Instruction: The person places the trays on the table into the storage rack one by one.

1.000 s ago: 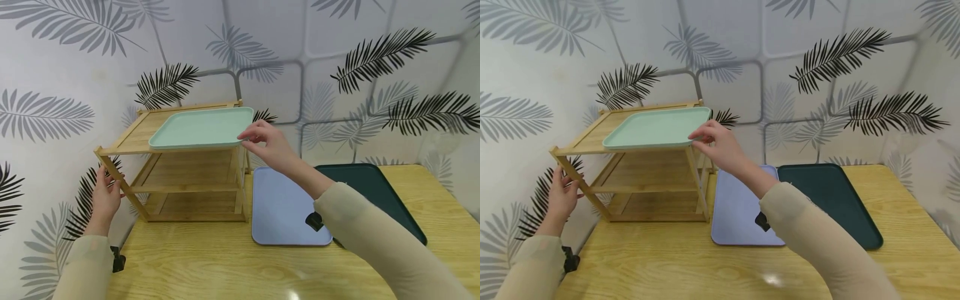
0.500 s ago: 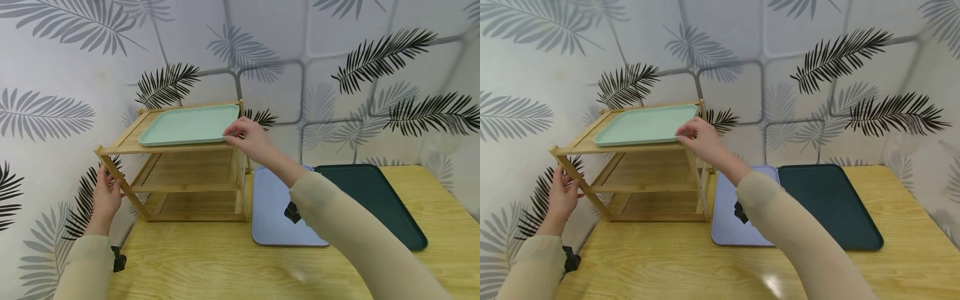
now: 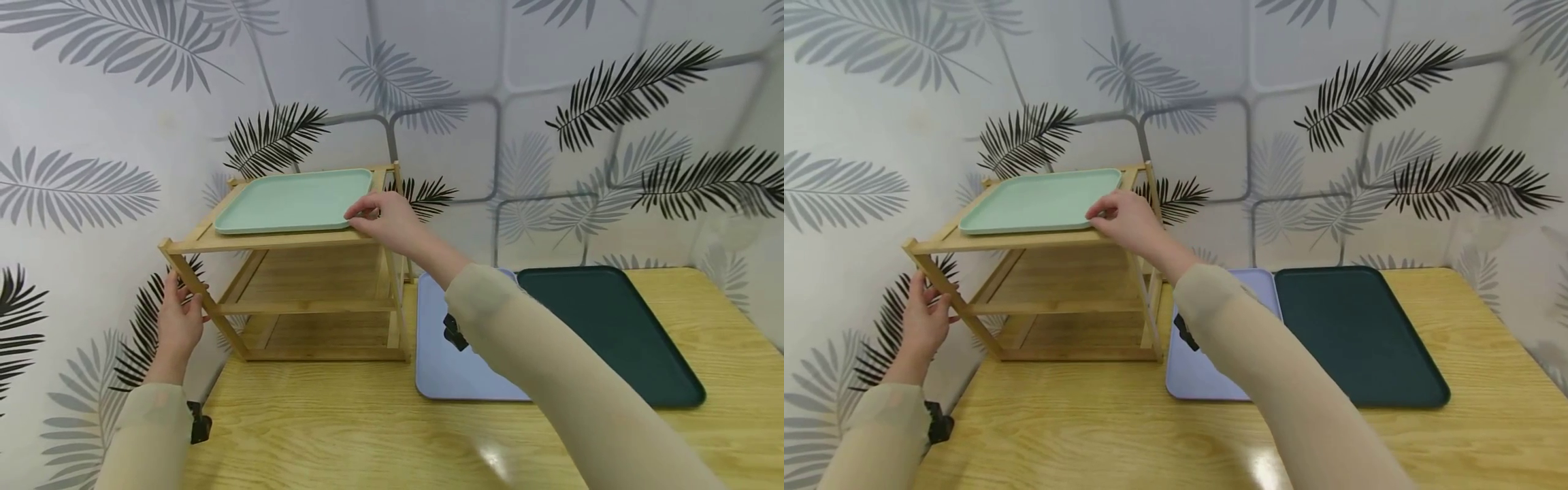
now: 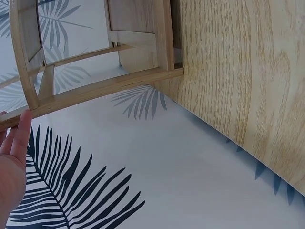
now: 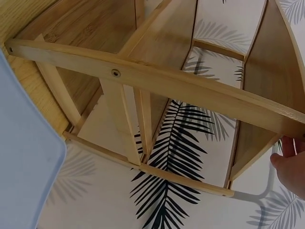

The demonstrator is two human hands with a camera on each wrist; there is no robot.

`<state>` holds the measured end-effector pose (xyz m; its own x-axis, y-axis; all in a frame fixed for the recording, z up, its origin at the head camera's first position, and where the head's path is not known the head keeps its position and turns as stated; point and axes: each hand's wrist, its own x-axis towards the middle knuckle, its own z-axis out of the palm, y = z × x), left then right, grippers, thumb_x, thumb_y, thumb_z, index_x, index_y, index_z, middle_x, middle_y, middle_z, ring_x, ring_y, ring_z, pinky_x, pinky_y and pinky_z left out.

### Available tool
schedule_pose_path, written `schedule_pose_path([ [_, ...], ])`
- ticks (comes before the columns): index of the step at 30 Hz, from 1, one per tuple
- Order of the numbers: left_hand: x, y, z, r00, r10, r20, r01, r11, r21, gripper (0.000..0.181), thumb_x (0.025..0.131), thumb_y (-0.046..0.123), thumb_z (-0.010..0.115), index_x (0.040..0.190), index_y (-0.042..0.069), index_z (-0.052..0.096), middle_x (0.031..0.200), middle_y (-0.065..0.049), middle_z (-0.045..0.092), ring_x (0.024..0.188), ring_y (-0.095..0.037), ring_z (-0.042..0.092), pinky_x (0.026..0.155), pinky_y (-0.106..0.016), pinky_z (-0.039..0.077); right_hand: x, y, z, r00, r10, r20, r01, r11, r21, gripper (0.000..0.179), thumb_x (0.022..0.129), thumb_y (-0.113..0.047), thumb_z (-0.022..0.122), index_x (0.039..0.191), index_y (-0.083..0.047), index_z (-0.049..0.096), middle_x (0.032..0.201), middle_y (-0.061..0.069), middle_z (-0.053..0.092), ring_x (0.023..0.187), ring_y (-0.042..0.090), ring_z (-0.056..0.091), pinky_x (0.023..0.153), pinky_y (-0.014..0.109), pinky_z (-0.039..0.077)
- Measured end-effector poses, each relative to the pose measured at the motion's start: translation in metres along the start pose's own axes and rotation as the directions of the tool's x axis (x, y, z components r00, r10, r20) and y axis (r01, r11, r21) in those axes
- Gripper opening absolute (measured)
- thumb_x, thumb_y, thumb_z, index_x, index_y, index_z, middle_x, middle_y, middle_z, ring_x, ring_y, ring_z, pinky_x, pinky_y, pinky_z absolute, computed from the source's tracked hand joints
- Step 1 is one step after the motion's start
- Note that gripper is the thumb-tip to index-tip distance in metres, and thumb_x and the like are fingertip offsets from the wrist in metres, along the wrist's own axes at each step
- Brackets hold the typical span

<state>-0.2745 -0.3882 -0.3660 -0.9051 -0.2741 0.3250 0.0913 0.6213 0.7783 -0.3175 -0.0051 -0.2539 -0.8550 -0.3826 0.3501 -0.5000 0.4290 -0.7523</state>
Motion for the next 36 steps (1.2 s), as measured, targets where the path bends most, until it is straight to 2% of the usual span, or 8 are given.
schedule_pose_path([
  [6,0.003,-0.001,0.003,1.0,0.0,-0.001,0.0,1.0,-0.005,0.064,0.104,0.005,0.036,0.156,0.029,0.009,0.141,-0.026,0.045,0.12,-0.044,0.052,0.059,-0.015,0.051,0.002,0.007,-0.001,1.0,-0.009,0.02,0.008,0.998,0.063,0.022,0.097,-0.014,0.061,0.116,-0.01,0.071,0.129,0.0,0.061,0.12,0.017,0.053,0.094,0.031,0.046],
  [11,0.004,0.0,0.006,1.0,-0.006,0.002,0.006,1.0,-0.013,0.064,0.104,0.004,0.037,0.156,0.029,0.009,0.14,-0.026,0.046,0.12,-0.043,0.052,0.058,-0.012,0.05,-0.01,0.013,-0.006,0.993,-0.088,-0.073,0.097,0.988,0.121,0.024,0.098,-0.013,0.058,0.118,-0.006,0.07,0.132,0.002,0.059,0.124,0.017,0.05,0.101,0.034,0.042],
  [17,0.007,0.003,0.008,1.0,0.004,0.003,-0.004,1.0,-0.025,0.063,0.104,0.005,0.036,0.155,0.029,0.01,0.14,-0.027,0.046,0.119,-0.043,0.053,0.056,-0.01,0.047,-0.05,0.03,-0.022,0.971,-0.166,-0.171,0.209,0.938,0.277,0.022,0.097,-0.006,0.058,0.116,0.003,0.065,0.119,0.011,0.062,0.103,0.021,0.059,0.088,0.033,0.05],
  [23,0.011,0.004,0.007,1.0,0.015,0.003,-0.015,0.999,-0.029,0.061,0.104,0.006,0.035,0.156,0.028,0.009,0.141,-0.027,0.045,0.12,-0.045,0.051,0.056,-0.01,0.048,-0.11,0.072,-0.031,0.966,-0.178,-0.187,0.224,0.939,0.262,0.02,0.096,0.0,0.056,0.114,0.005,0.064,0.114,0.014,0.062,0.103,0.015,0.058,0.084,0.028,0.05],
  [26,0.01,0.002,0.007,1.0,0.005,0.002,-0.005,1.0,-0.023,0.062,0.104,0.006,0.035,0.156,0.028,0.009,0.141,-0.027,0.045,0.12,-0.044,0.051,0.057,-0.012,0.05,-0.14,0.097,-0.03,0.978,-0.159,-0.132,0.19,0.945,0.268,0.02,0.096,0.0,0.056,0.114,0.004,0.064,0.113,0.014,0.061,0.101,0.02,0.06,0.082,0.028,0.051],
  [30,0.008,-0.001,0.007,1.0,-0.004,0.005,0.005,1.0,-0.016,0.062,0.104,0.006,0.035,0.156,0.028,0.009,0.141,-0.027,0.044,0.12,-0.044,0.051,0.058,-0.014,0.051,-0.177,0.131,-0.026,0.996,-0.091,0.003,0.087,0.958,0.273,0.02,0.098,-0.004,0.056,0.116,-0.001,0.064,0.115,0.013,0.062,0.1,0.025,0.061,0.08,0.03,0.052],
  [32,0.008,-0.002,0.007,1.0,-0.006,0.004,0.006,1.0,-0.01,0.061,0.104,0.006,0.035,0.156,0.027,0.01,0.141,-0.027,0.045,0.12,-0.045,0.051,0.057,-0.013,0.05,-0.193,0.145,-0.023,0.996,-0.055,0.071,0.035,0.966,0.256,0.021,0.098,-0.006,0.057,0.118,-0.003,0.063,0.115,0.012,0.062,0.099,0.022,0.061,0.08,0.03,0.053],
  [36,0.011,-0.002,0.007,1.0,-0.001,-0.004,0.001,1.0,0.005,0.059,0.104,0.006,0.035,0.155,0.024,0.011,0.14,-0.026,0.047,0.118,-0.045,0.053,0.057,-0.015,0.052,-0.216,0.168,-0.021,0.984,-0.037,0.176,-0.001,0.977,0.214,0.028,0.096,-0.008,0.062,0.124,-0.004,0.06,0.115,0.014,0.062,0.097,0.021,0.062,0.08,0.032,0.053],
])
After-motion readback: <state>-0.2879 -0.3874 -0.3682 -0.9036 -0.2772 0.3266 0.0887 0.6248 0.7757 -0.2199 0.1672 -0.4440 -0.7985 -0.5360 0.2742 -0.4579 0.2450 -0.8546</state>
